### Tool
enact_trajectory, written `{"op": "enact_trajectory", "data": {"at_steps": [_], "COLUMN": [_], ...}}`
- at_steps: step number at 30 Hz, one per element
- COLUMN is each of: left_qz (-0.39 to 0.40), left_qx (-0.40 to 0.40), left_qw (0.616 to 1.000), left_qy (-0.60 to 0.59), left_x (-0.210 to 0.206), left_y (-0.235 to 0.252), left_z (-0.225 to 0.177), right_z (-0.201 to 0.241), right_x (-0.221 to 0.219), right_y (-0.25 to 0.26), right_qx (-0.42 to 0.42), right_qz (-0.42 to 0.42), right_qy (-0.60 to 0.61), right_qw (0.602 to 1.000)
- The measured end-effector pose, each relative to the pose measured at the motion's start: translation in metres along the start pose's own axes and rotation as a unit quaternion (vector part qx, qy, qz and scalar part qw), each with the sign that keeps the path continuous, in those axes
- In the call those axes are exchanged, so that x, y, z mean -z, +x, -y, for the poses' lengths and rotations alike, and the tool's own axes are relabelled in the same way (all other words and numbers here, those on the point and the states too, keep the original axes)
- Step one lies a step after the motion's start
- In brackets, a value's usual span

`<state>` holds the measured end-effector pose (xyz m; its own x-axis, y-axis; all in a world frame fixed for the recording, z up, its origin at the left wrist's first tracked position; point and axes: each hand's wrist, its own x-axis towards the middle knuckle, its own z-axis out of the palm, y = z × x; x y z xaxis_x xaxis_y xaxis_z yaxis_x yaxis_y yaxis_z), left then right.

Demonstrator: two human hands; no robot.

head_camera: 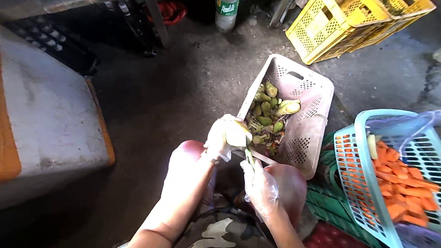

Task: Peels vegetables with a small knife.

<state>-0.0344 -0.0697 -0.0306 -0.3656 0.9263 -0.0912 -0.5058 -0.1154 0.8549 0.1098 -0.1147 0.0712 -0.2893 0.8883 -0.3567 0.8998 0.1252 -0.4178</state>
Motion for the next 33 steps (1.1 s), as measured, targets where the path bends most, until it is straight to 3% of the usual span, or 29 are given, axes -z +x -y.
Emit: {"op": "enact_trajectory", "data": {"at_steps": [2,4,6,8,10,12,14,15,17,19,21,23,25,26,28,30,31,33], "left_qz": [-0.017,-0.054,-0.076,-0.047,-0.034,-0.063,-0.046,-0.041,-0.071,-0.118,-0.106,-0.109,-0.085,-0.074,-0.048,-0.012,0.021,0.057], "left_qx": [0.121,0.163,0.107,0.025,0.024,0.131,0.239,0.254,0.211,0.136,0.102,0.158,0.254,0.281,0.285,0.244,0.202,0.107], "left_qw": [0.987,0.974,0.990,0.996,0.996,0.987,0.947,0.936,0.959,0.983,0.988,0.980,0.941,0.929,0.947,0.962,0.942,0.858], "left_qy": [-0.106,-0.148,-0.053,0.065,0.082,-0.063,-0.212,-0.239,-0.176,-0.023,0.045,-0.053,-0.207,-0.228,-0.143,0.122,0.266,0.498], "left_x": [-0.008,-0.015,-0.013,-0.006,-0.004,-0.013,-0.021,-0.022,-0.019,-0.018,-0.017,-0.020,-0.024,-0.024,-0.023,-0.024,-0.024,-0.020], "left_y": [-0.004,-0.005,-0.004,0.000,0.000,-0.004,-0.004,-0.004,-0.003,-0.004,-0.004,-0.006,-0.006,-0.004,-0.001,0.002,0.005,0.010], "left_z": [0.004,0.005,0.001,0.001,0.002,0.002,0.004,0.006,0.010,0.008,0.007,0.010,0.016,0.018,0.018,0.010,0.009,0.002], "right_z": [0.005,0.009,0.009,0.006,0.002,0.005,0.009,0.010,0.008,0.004,0.001,0.001,0.001,-0.001,-0.012,-0.022,-0.026,-0.027], "right_x": [-0.002,-0.001,0.003,0.010,0.013,0.011,0.002,-0.002,-0.002,0.006,0.015,0.010,-0.004,-0.010,-0.015,-0.014,-0.011,-0.003], "right_y": [0.005,0.010,0.010,0.008,0.007,0.010,0.015,0.017,0.019,0.015,0.011,0.013,0.021,0.023,0.022,0.016,0.014,0.013], "right_qx": [-0.031,-0.059,-0.065,-0.064,-0.051,-0.060,-0.082,-0.087,-0.094,-0.089,-0.080,-0.091,-0.111,-0.115,-0.103,-0.084,-0.080,-0.101], "right_qz": [0.045,0.085,0.112,0.145,0.154,0.172,0.171,0.165,0.168,0.189,0.200,0.211,0.212,0.204,0.149,0.072,0.051,0.080], "right_qy": [-0.004,-0.010,0.004,0.012,0.014,-0.003,-0.019,-0.020,-0.011,0.006,0.009,-0.004,-0.019,-0.017,0.008,0.040,0.045,0.033], "right_qw": [0.998,0.995,0.992,0.987,0.987,0.983,0.982,0.982,0.981,0.978,0.976,0.973,0.971,0.972,0.983,0.993,0.994,0.991]}}
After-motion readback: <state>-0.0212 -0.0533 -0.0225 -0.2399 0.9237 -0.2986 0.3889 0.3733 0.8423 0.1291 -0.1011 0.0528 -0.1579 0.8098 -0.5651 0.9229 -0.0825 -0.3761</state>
